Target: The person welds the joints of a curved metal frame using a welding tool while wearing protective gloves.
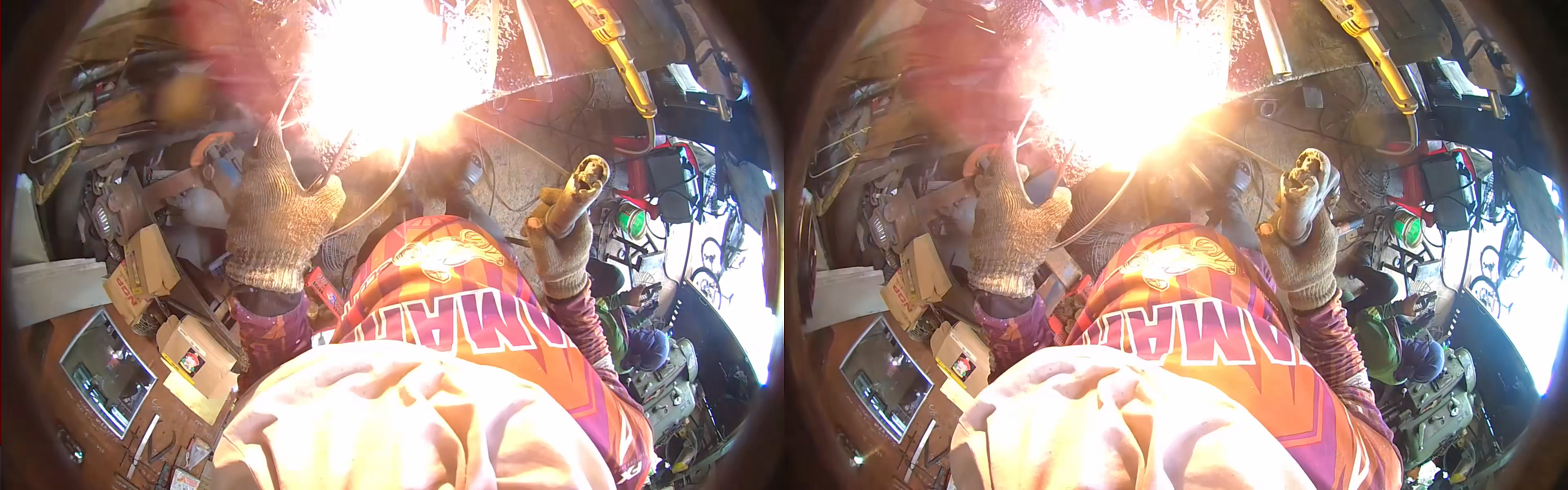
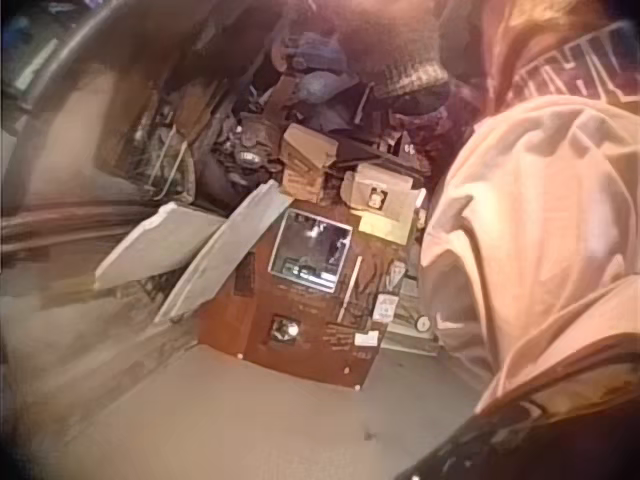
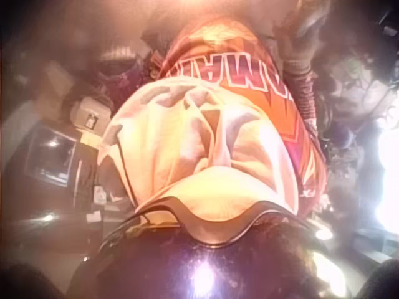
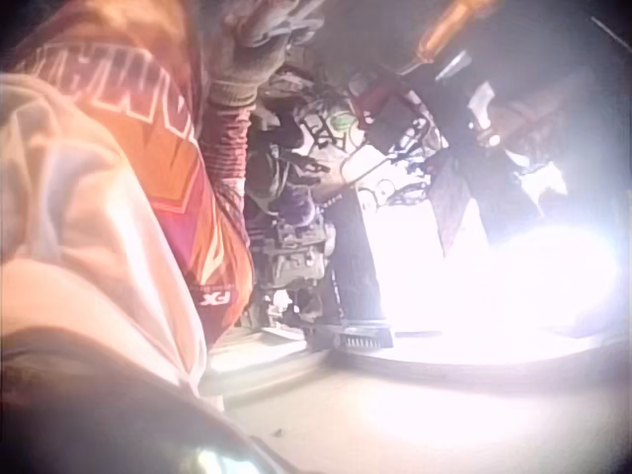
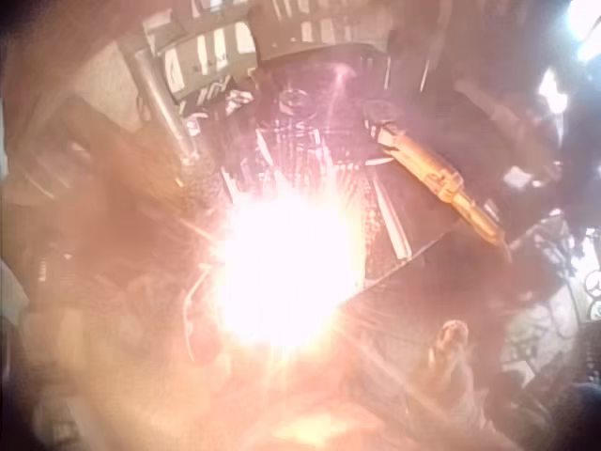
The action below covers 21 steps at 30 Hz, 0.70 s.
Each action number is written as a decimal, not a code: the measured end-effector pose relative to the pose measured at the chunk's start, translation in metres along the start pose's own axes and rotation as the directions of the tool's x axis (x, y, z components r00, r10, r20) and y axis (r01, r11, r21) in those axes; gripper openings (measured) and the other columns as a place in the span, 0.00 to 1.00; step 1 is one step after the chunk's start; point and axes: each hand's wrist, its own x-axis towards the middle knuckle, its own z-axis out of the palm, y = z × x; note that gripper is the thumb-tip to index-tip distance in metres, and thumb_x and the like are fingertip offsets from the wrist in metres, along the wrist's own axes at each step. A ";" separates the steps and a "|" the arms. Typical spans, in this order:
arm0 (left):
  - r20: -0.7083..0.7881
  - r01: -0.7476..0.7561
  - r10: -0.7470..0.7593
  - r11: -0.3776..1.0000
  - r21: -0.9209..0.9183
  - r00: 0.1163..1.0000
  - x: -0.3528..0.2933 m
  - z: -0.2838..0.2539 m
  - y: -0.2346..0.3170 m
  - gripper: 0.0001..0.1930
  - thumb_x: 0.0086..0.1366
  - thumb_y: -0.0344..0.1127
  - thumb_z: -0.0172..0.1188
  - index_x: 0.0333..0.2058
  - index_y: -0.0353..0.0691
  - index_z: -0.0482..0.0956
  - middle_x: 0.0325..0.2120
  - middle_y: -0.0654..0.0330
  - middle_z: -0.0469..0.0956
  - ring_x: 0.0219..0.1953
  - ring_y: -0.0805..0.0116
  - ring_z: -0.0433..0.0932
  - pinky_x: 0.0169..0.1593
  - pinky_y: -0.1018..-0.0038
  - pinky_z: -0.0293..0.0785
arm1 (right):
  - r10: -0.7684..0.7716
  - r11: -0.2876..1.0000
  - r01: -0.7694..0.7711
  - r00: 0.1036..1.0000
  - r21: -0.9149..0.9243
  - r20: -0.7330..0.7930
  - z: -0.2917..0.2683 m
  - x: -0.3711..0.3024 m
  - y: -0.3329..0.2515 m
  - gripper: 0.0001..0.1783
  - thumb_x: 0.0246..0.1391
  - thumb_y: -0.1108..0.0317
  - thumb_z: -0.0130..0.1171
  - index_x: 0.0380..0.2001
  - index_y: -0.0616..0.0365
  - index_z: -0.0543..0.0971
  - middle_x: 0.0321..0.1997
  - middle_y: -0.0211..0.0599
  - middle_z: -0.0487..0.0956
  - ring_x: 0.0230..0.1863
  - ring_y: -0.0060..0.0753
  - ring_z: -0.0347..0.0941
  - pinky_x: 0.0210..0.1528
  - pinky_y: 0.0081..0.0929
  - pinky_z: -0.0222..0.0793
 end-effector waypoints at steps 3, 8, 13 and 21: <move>-0.098 -0.067 0.067 0.998 0.001 0.993 -0.003 0.010 -0.010 0.42 0.54 0.41 0.68 0.66 0.39 0.60 0.54 0.42 0.71 0.55 0.45 0.76 0.55 0.55 0.76 | -0.086 0.985 0.082 0.996 -0.152 -0.023 0.003 0.001 0.010 0.25 0.56 0.72 0.62 0.56 0.66 0.69 0.33 0.31 0.77 0.32 0.21 0.74 0.37 0.22 0.72; -0.035 -0.100 0.095 0.982 -0.162 0.995 0.003 0.009 -0.006 0.43 0.54 0.37 0.68 0.67 0.39 0.58 0.54 0.40 0.72 0.57 0.45 0.75 0.56 0.57 0.76 | 0.009 0.997 -0.001 0.995 0.079 -0.097 -0.002 -0.007 -0.002 0.27 0.51 0.65 0.67 0.52 0.67 0.74 0.33 0.31 0.79 0.35 0.24 0.77 0.41 0.26 0.73; -0.017 -0.085 0.084 0.990 -0.109 0.996 0.006 0.016 -0.018 0.46 0.53 0.37 0.69 0.69 0.37 0.56 0.55 0.38 0.73 0.57 0.46 0.76 0.58 0.57 0.74 | 0.049 0.992 -0.036 0.993 0.117 -0.107 -0.001 -0.005 -0.008 0.26 0.51 0.67 0.67 0.52 0.67 0.74 0.32 0.31 0.79 0.34 0.24 0.77 0.41 0.25 0.72; 0.062 -0.001 0.005 0.998 -0.070 0.998 0.006 0.006 -0.006 0.47 0.55 0.40 0.69 0.70 0.36 0.54 0.58 0.38 0.71 0.60 0.45 0.74 0.60 0.58 0.73 | 0.054 0.989 -0.044 0.996 0.143 -0.066 0.001 -0.005 -0.004 0.26 0.52 0.68 0.67 0.52 0.70 0.74 0.33 0.32 0.80 0.35 0.24 0.76 0.41 0.25 0.72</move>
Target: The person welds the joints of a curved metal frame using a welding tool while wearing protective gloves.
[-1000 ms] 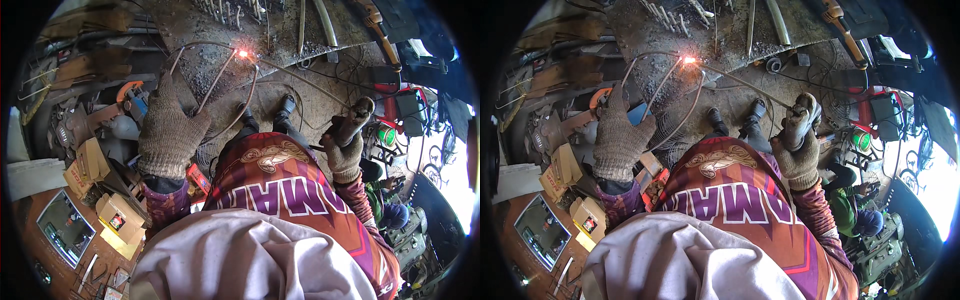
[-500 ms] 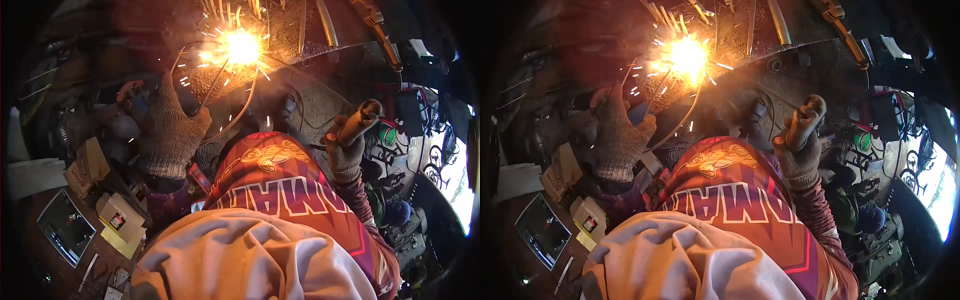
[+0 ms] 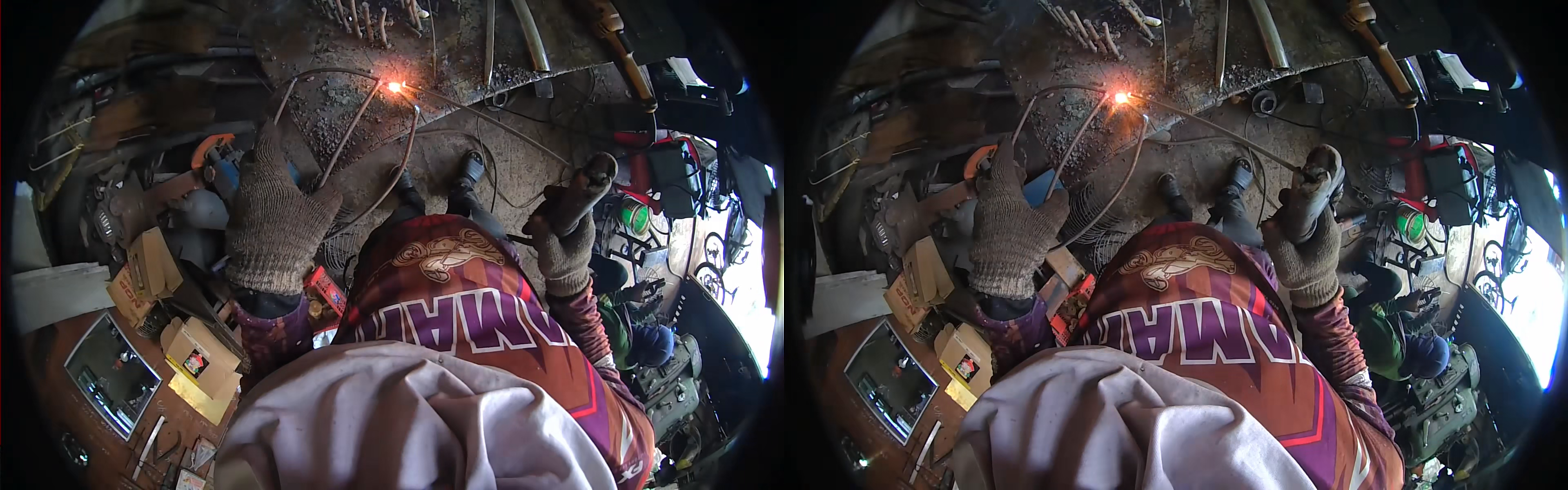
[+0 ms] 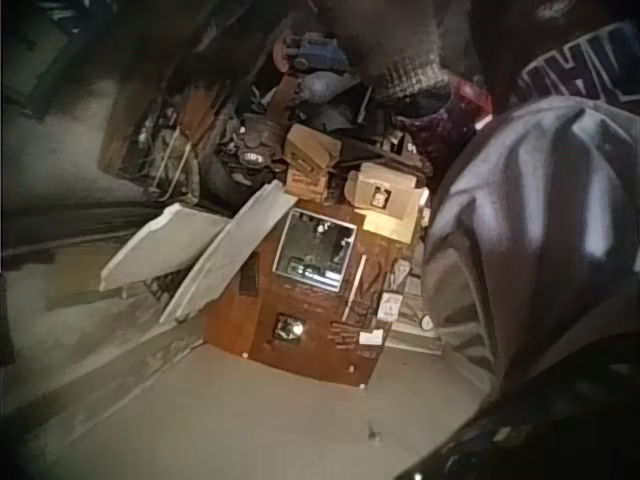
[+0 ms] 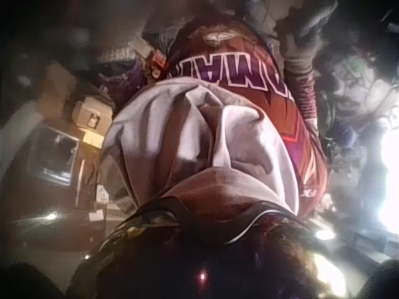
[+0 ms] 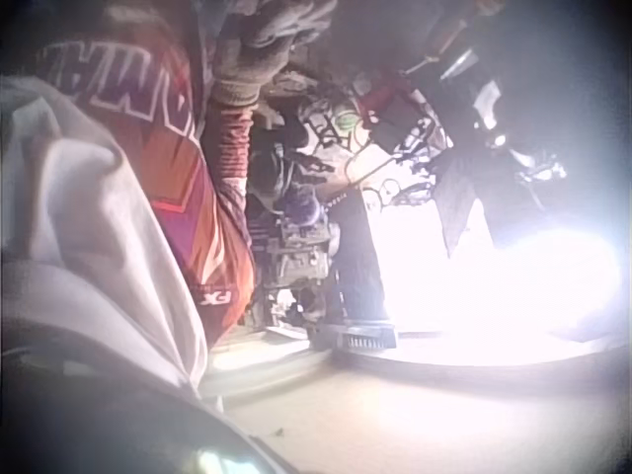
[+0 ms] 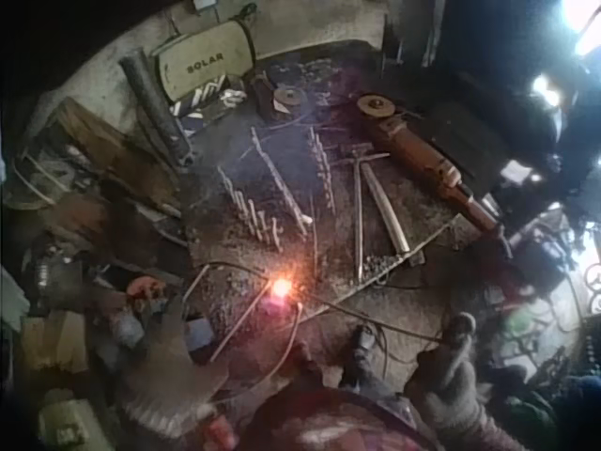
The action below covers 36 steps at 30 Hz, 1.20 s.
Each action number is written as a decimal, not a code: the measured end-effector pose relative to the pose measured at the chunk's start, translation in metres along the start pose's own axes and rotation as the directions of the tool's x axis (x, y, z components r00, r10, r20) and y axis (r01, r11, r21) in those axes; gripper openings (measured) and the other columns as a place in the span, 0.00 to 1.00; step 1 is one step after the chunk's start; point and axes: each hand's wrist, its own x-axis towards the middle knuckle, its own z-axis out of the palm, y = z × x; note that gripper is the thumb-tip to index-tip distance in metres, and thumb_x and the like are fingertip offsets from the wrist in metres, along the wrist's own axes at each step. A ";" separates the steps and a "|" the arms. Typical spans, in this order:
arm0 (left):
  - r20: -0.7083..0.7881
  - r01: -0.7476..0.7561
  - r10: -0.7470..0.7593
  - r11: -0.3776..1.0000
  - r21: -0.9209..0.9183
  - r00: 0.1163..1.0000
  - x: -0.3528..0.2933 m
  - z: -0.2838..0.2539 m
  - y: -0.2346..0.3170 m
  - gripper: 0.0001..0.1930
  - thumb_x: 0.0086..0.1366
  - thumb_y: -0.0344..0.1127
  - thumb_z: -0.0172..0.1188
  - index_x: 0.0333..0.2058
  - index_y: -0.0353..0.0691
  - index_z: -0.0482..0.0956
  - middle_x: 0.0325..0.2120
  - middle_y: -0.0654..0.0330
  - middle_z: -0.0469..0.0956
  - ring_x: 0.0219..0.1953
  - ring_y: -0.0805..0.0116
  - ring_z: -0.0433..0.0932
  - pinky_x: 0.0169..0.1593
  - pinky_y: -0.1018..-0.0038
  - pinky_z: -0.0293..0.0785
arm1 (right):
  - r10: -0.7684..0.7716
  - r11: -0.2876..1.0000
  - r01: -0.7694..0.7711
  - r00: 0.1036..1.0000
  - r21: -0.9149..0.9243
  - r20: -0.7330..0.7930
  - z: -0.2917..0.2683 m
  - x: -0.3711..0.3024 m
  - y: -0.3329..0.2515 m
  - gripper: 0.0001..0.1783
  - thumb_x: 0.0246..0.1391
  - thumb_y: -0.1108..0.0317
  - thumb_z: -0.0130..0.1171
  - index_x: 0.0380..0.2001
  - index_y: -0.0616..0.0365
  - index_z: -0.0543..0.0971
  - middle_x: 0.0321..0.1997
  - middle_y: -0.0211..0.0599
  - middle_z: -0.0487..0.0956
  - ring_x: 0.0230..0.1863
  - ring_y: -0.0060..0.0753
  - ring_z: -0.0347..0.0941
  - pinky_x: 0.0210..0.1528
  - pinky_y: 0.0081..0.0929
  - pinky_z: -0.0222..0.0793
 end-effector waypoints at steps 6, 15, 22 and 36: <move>-0.030 -0.031 0.032 0.999 0.021 0.999 -0.003 0.001 -0.002 0.48 0.55 0.42 0.70 0.70 0.36 0.55 0.58 0.38 0.71 0.59 0.44 0.74 0.60 0.57 0.73 | -0.016 0.999 0.016 1.000 -0.035 0.020 0.000 0.001 0.000 0.26 0.52 0.67 0.68 0.51 0.70 0.74 0.33 0.32 0.79 0.34 0.23 0.75 0.41 0.24 0.72; -0.027 -0.004 0.004 1.000 0.013 1.000 -0.002 0.001 -0.001 0.48 0.54 0.43 0.70 0.70 0.36 0.55 0.58 0.38 0.70 0.59 0.45 0.74 0.60 0.57 0.73 | -0.026 0.997 0.027 0.999 -0.069 0.024 0.000 0.002 0.001 0.26 0.51 0.66 0.69 0.50 0.70 0.75 0.32 0.32 0.79 0.34 0.24 0.75 0.41 0.25 0.71; -0.068 -0.059 0.059 0.998 -0.007 0.996 -0.003 0.004 -0.005 0.49 0.53 0.43 0.71 0.69 0.37 0.55 0.57 0.38 0.71 0.59 0.44 0.74 0.59 0.57 0.73 | -0.021 0.996 0.023 0.999 -0.088 0.026 0.000 0.002 0.001 0.25 0.50 0.66 0.69 0.49 0.69 0.75 0.32 0.31 0.79 0.34 0.24 0.74 0.41 0.26 0.71; -0.165 -0.118 0.122 0.993 0.030 0.979 -0.005 0.013 -0.009 0.45 0.53 0.37 0.69 0.68 0.41 0.58 0.50 0.45 0.74 0.52 0.48 0.77 0.52 0.58 0.78 | -0.065 0.998 0.065 0.998 0.019 -0.006 -0.002 0.002 -0.001 0.26 0.52 0.70 0.65 0.53 0.68 0.72 0.33 0.33 0.78 0.32 0.25 0.76 0.38 0.24 0.72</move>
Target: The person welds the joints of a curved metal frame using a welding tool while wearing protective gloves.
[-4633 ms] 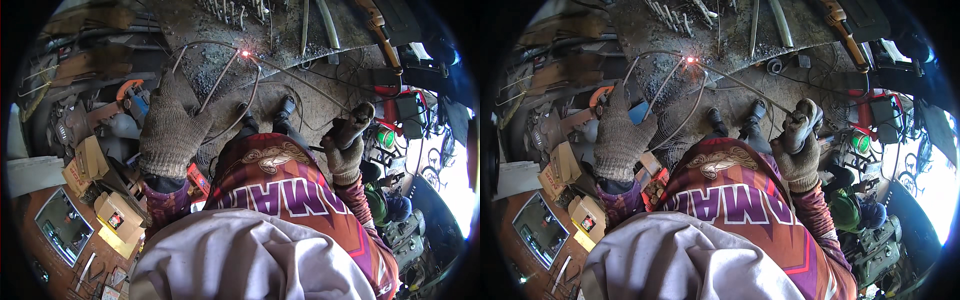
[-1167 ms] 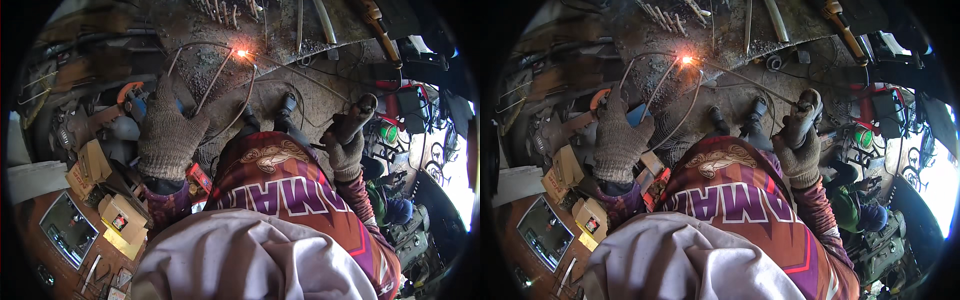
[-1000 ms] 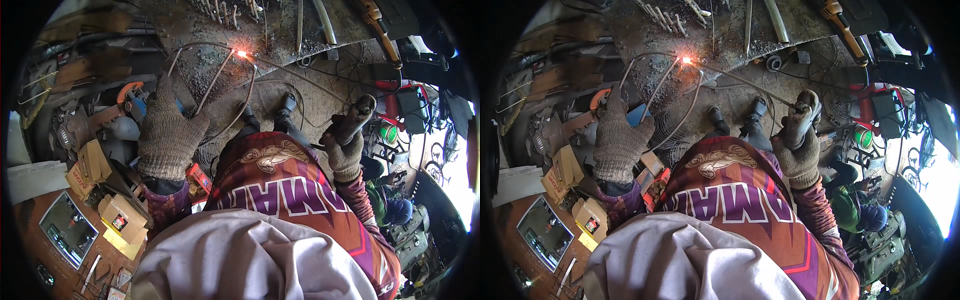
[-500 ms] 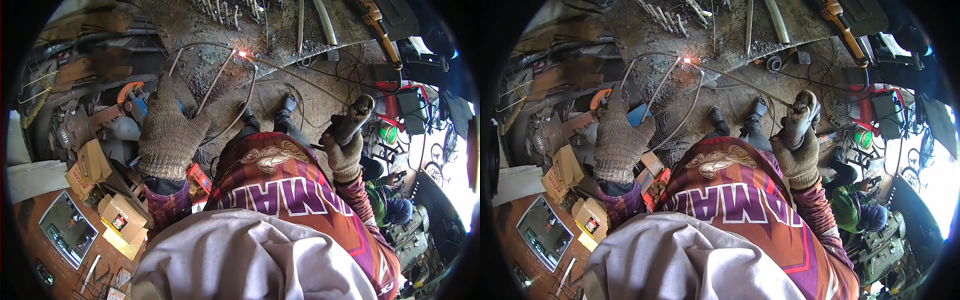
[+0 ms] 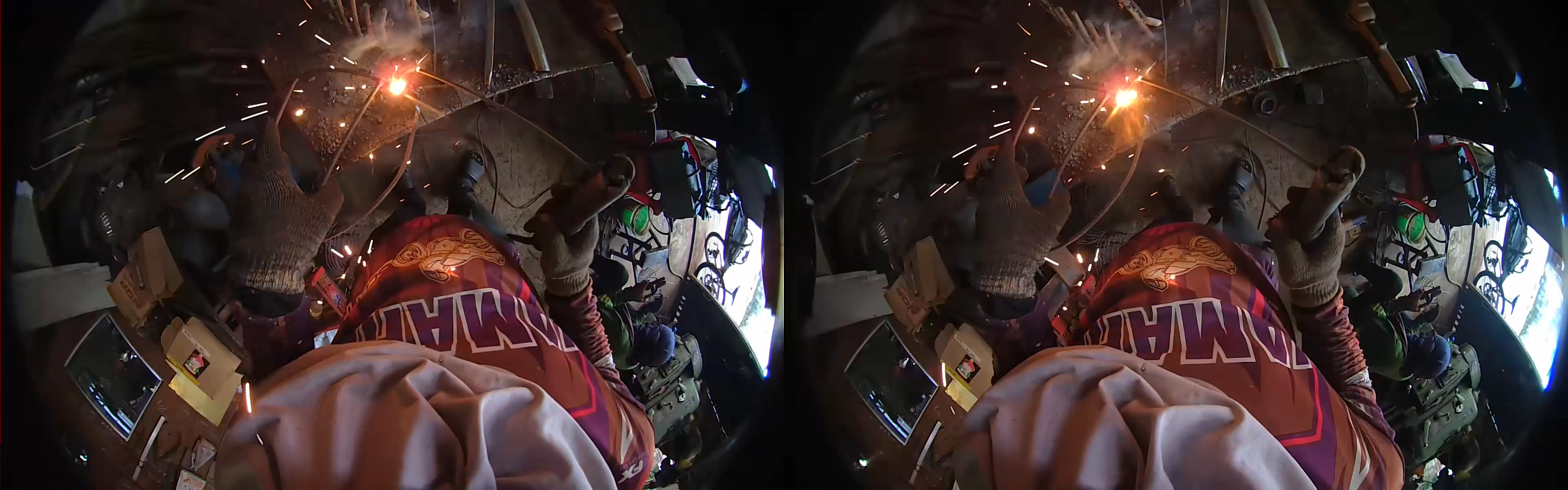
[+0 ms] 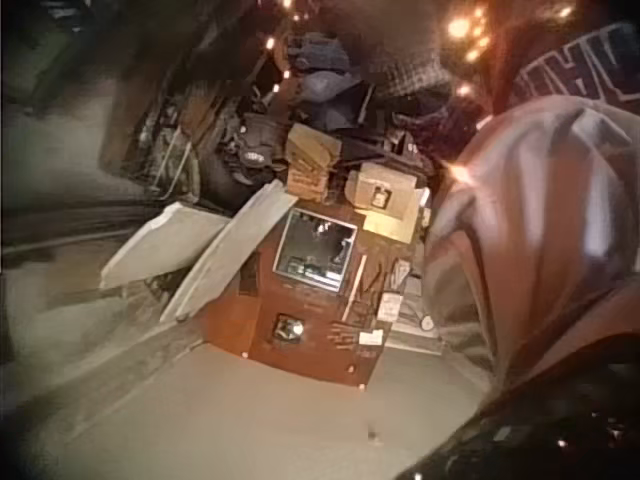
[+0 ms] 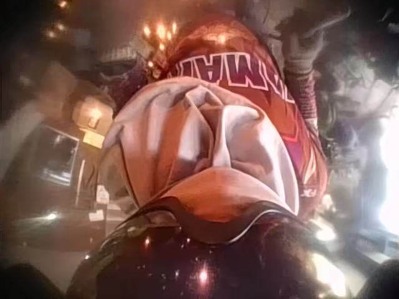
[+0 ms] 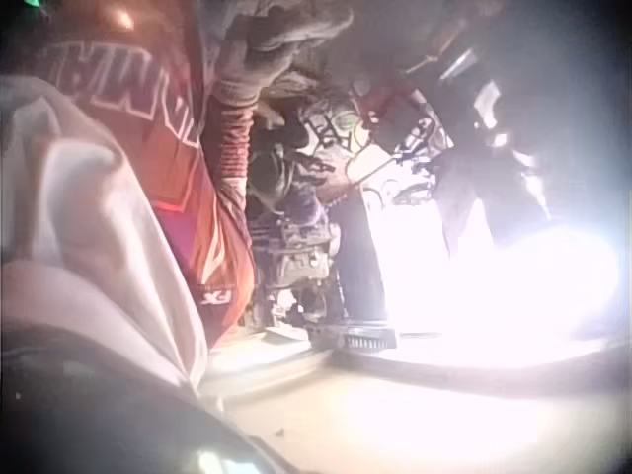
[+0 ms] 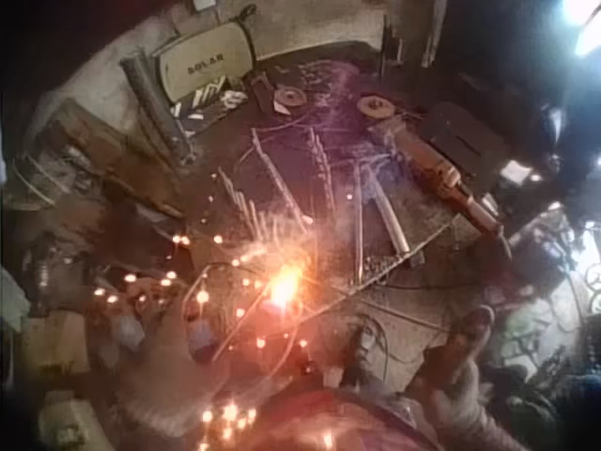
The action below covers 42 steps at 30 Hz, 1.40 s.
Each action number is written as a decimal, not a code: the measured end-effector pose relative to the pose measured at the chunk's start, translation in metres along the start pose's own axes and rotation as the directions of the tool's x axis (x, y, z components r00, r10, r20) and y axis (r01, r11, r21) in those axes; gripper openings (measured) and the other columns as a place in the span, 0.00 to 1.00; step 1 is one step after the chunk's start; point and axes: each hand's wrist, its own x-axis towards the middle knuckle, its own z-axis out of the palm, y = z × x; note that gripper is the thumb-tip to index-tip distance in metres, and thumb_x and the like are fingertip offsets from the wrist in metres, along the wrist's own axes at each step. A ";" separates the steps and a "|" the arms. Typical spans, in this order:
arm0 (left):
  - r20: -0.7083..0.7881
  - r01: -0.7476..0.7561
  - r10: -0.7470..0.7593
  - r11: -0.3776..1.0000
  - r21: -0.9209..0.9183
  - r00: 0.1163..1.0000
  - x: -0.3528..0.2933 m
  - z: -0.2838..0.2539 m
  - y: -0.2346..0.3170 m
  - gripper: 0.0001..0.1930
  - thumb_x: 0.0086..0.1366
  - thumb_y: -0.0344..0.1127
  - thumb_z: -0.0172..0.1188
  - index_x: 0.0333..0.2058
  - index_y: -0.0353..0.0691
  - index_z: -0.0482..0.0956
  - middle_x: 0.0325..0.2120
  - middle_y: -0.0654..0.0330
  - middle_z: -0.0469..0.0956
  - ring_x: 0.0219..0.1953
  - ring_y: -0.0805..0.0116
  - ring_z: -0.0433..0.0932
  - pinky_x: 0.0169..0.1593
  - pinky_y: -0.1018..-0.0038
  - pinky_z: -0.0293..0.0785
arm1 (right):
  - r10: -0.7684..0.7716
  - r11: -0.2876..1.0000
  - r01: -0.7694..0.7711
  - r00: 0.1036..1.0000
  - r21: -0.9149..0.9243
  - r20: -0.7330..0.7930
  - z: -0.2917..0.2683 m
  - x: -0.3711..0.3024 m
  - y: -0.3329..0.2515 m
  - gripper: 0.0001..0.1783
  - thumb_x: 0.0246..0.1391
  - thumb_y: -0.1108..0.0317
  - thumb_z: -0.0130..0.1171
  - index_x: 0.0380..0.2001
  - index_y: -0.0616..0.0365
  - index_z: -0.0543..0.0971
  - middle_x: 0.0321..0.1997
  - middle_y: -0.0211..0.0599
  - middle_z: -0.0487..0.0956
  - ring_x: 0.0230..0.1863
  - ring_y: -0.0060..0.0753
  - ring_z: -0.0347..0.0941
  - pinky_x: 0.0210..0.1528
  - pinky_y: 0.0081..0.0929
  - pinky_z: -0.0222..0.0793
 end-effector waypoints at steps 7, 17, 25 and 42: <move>0.029 -0.014 0.014 1.000 -0.023 0.999 0.000 0.004 -0.002 0.49 0.52 0.47 0.71 0.69 0.41 0.55 0.55 0.38 0.72 0.58 0.41 0.73 0.58 0.53 0.74 | 0.119 0.985 -0.105 0.988 0.139 -0.094 0.001 -0.002 -0.005 0.28 0.53 0.68 0.64 0.56 0.67 0.70 0.30 0.33 0.79 0.29 0.26 0.79 0.30 0.22 0.73; -0.024 0.079 -0.086 0.978 -0.195 0.996 -0.013 0.052 -0.028 0.52 0.51 0.40 0.74 0.70 0.37 0.52 0.58 0.40 0.69 0.58 0.45 0.74 0.58 0.56 0.74 | 0.060 0.981 -0.031 0.988 0.191 -0.145 -0.004 -0.001 0.004 0.28 0.56 0.67 0.64 0.56 0.65 0.68 0.29 0.34 0.79 0.23 0.22 0.76 0.20 0.17 0.67; -0.160 0.061 -0.097 0.974 -0.217 0.982 -0.009 0.088 -0.035 0.56 0.50 0.42 0.75 0.71 0.35 0.48 0.54 0.40 0.69 0.53 0.50 0.76 0.53 0.60 0.77 | 0.072 0.977 -0.035 0.982 0.210 -0.174 -0.009 -0.003 0.003 0.27 0.57 0.68 0.64 0.57 0.65 0.68 0.30 0.34 0.79 0.23 0.23 0.77 0.19 0.17 0.67; -0.108 0.142 -0.203 0.899 -0.414 0.973 -0.007 0.106 -0.042 0.57 0.49 0.39 0.76 0.71 0.34 0.47 0.50 0.48 0.70 0.40 0.61 0.81 0.41 0.65 0.80 | 0.055 0.980 -0.018 0.981 0.196 -0.185 -0.011 -0.004 0.010 0.26 0.56 0.68 0.65 0.56 0.65 0.69 0.31 0.34 0.79 0.23 0.24 0.78 0.18 0.17 0.67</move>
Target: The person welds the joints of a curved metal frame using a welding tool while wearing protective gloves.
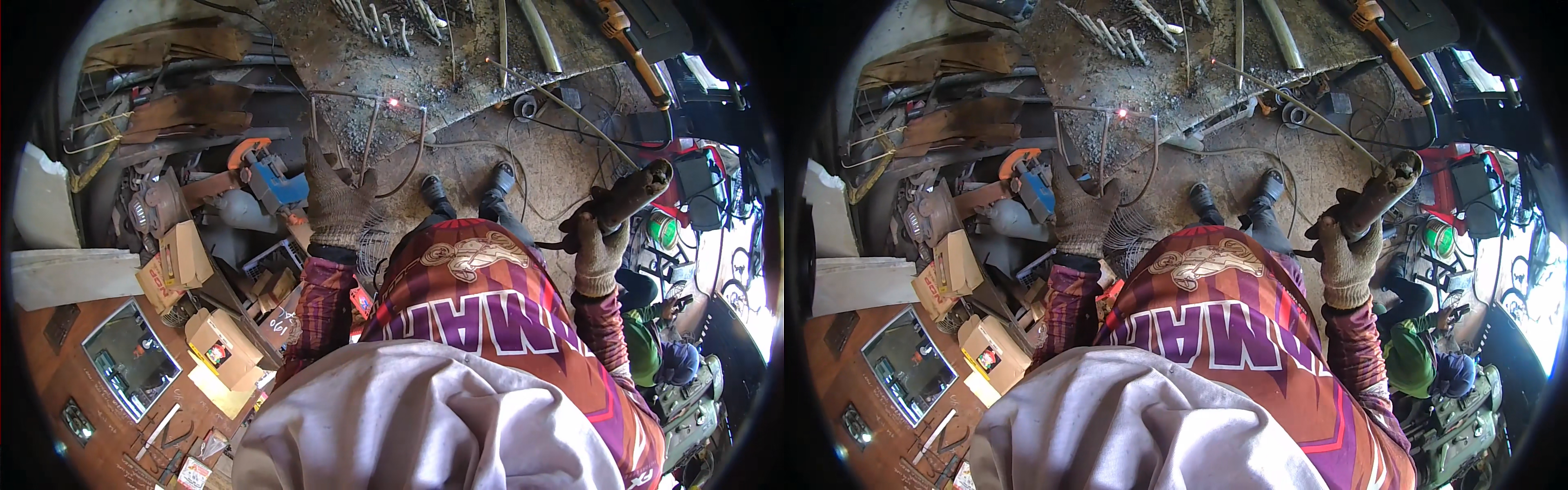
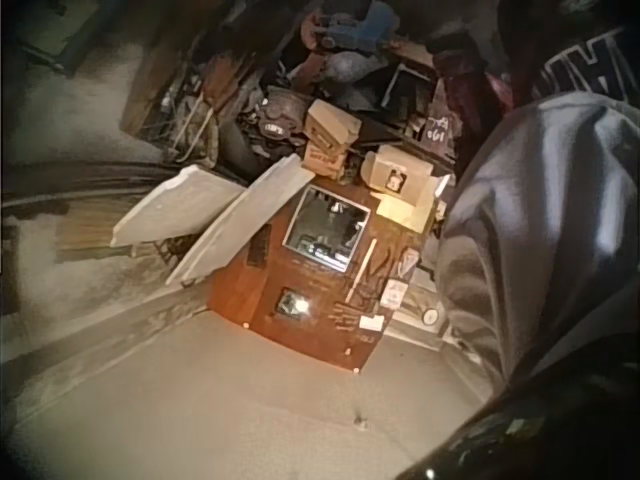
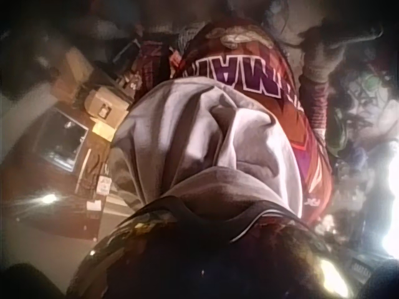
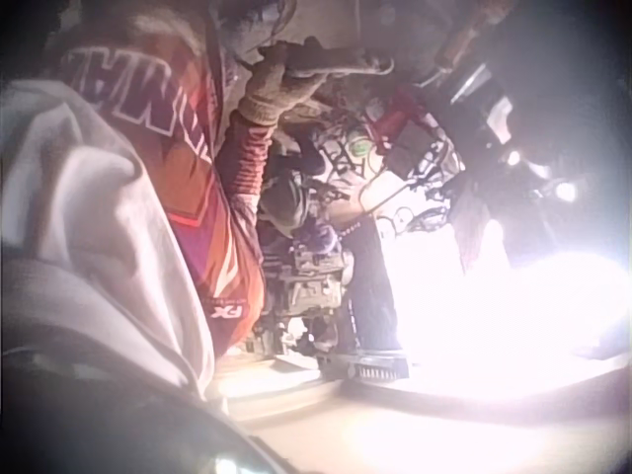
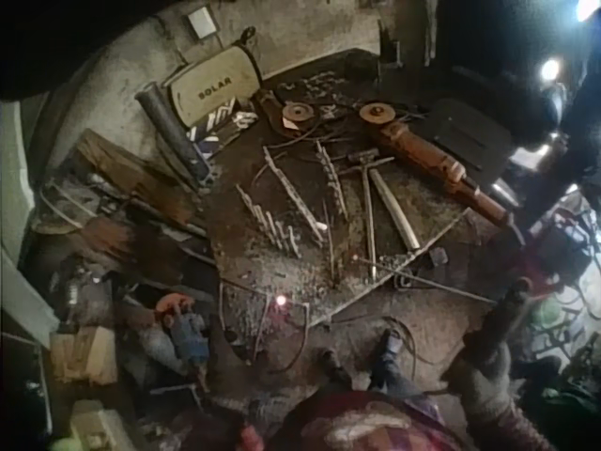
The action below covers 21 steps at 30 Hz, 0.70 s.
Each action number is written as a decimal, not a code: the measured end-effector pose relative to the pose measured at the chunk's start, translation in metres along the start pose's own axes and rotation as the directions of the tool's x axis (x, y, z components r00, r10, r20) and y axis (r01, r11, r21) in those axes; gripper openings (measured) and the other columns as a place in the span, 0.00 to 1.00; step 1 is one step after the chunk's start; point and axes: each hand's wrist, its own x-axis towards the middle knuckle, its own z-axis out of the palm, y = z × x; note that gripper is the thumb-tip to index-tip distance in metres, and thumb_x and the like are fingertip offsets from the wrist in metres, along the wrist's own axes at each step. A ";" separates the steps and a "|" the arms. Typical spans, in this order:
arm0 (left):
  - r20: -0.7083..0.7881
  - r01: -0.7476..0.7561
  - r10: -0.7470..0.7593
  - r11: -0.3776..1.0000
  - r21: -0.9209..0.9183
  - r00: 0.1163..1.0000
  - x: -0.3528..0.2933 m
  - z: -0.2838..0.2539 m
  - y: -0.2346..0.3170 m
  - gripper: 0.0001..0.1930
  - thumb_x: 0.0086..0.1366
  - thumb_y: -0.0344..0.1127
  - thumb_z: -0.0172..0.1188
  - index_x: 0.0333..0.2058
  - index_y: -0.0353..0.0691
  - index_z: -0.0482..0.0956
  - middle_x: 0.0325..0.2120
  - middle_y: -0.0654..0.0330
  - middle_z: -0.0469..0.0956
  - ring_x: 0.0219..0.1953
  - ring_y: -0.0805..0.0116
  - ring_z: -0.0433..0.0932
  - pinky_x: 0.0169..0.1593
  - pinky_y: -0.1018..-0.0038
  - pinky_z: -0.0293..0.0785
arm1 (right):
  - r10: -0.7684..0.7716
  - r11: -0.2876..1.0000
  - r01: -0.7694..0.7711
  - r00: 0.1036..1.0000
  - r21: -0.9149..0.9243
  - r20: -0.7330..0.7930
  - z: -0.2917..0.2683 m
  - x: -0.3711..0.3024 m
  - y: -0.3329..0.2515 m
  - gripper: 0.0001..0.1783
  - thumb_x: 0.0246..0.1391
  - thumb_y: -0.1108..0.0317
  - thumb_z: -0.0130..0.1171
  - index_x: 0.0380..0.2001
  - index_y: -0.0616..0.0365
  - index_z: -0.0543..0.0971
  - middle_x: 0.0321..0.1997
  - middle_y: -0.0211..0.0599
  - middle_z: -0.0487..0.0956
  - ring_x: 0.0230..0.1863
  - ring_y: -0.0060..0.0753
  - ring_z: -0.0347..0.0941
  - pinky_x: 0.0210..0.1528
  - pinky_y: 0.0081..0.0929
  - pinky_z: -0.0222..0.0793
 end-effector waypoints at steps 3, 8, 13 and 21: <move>0.006 0.004 -0.004 1.000 -0.007 1.000 -0.001 -0.002 0.003 0.57 0.50 0.39 0.76 0.71 0.34 0.46 0.50 0.48 0.70 0.40 0.61 0.81 0.41 0.65 0.80 | 0.005 1.000 -0.005 1.000 -0.001 0.004 0.000 0.000 0.000 0.26 0.56 0.68 0.65 0.55 0.65 0.69 0.31 0.34 0.79 0.23 0.24 0.77 0.18 0.17 0.67; 0.009 0.000 -0.001 1.000 0.023 1.000 0.000 -0.001 0.002 0.58 0.50 0.39 0.76 0.71 0.34 0.45 0.50 0.47 0.70 0.41 0.60 0.81 0.42 0.66 0.81 | 0.028 1.000 -0.028 1.000 -0.004 0.002 0.000 -0.001 0.000 0.25 0.56 0.69 0.64 0.55 0.66 0.69 0.31 0.34 0.79 0.23 0.22 0.77 0.18 0.16 0.67; 0.011 0.003 -0.003 0.999 -0.035 1.000 -0.001 0.000 0.000 0.57 0.50 0.38 0.76 0.71 0.34 0.45 0.51 0.47 0.69 0.43 0.59 0.80 0.43 0.66 0.81 | 0.014 1.000 -0.014 1.000 0.001 0.014 -0.001 -0.001 0.001 0.25 0.57 0.70 0.63 0.55 0.66 0.69 0.30 0.34 0.79 0.23 0.22 0.77 0.19 0.16 0.67; 0.051 -0.033 0.030 0.999 0.042 0.998 0.000 -0.010 0.002 0.59 0.51 0.41 0.75 0.73 0.38 0.42 0.54 0.42 0.68 0.43 0.56 0.80 0.43 0.65 0.81 | 0.020 1.000 -0.020 1.000 -0.009 0.009 0.002 0.000 0.001 0.25 0.56 0.70 0.64 0.55 0.66 0.69 0.31 0.33 0.79 0.22 0.21 0.76 0.18 0.16 0.66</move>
